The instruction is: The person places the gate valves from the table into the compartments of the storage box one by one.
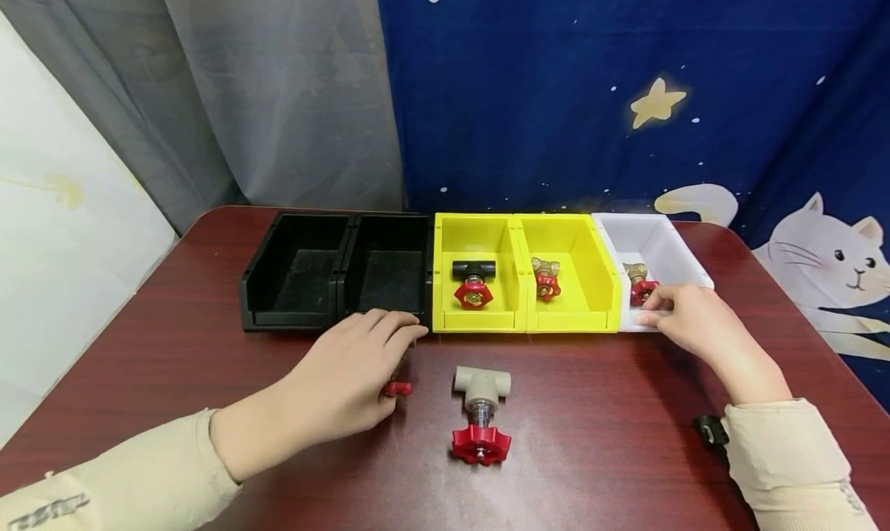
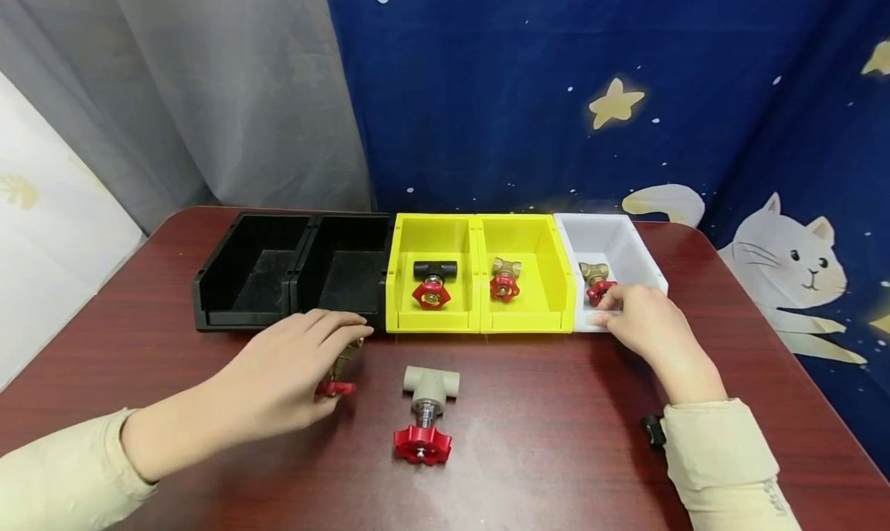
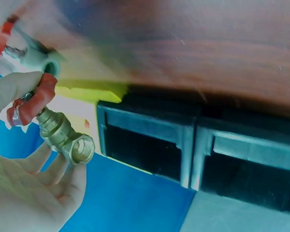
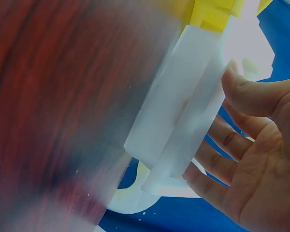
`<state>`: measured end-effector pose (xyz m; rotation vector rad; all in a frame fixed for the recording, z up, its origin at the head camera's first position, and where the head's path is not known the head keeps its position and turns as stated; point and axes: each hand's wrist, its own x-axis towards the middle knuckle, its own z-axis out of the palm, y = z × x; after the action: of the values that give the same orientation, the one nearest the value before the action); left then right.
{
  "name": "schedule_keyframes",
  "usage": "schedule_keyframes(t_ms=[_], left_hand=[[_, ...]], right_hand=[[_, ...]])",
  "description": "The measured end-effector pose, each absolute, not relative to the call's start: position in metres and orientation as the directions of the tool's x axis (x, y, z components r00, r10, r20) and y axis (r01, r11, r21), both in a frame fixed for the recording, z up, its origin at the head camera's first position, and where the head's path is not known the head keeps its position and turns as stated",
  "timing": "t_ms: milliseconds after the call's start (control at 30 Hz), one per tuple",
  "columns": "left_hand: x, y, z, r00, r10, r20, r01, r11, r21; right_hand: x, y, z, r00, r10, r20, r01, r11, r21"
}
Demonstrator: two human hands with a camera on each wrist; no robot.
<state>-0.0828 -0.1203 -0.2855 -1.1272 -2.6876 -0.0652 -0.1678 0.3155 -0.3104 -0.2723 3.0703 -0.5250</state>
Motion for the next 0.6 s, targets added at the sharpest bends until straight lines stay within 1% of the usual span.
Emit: schedule_keyframes(t_ms=[133,267,600], left_hand=[[-0.093,-0.124,-0.282,-0.661,0.712,0.238,0.716,0.693,-0.088],[-0.102,-0.127,-0.281,-0.657,0.708,0.259,0.709,0.697,-0.109],[-0.122,-0.131,-0.282,-0.703,0.651,0.285,0.661,0.747,-0.075]], right_hand=[[-0.168,0.315,-0.311,-0.985,-0.175,0.015,-0.170,0.928,-0.332],[-0.168,0.314,-0.312,-0.985,-0.170,0.018,-0.166,0.928,-0.332],[-0.170,0.316,-0.311,-0.986,-0.166,0.011,-0.161,0.932,-0.326]])
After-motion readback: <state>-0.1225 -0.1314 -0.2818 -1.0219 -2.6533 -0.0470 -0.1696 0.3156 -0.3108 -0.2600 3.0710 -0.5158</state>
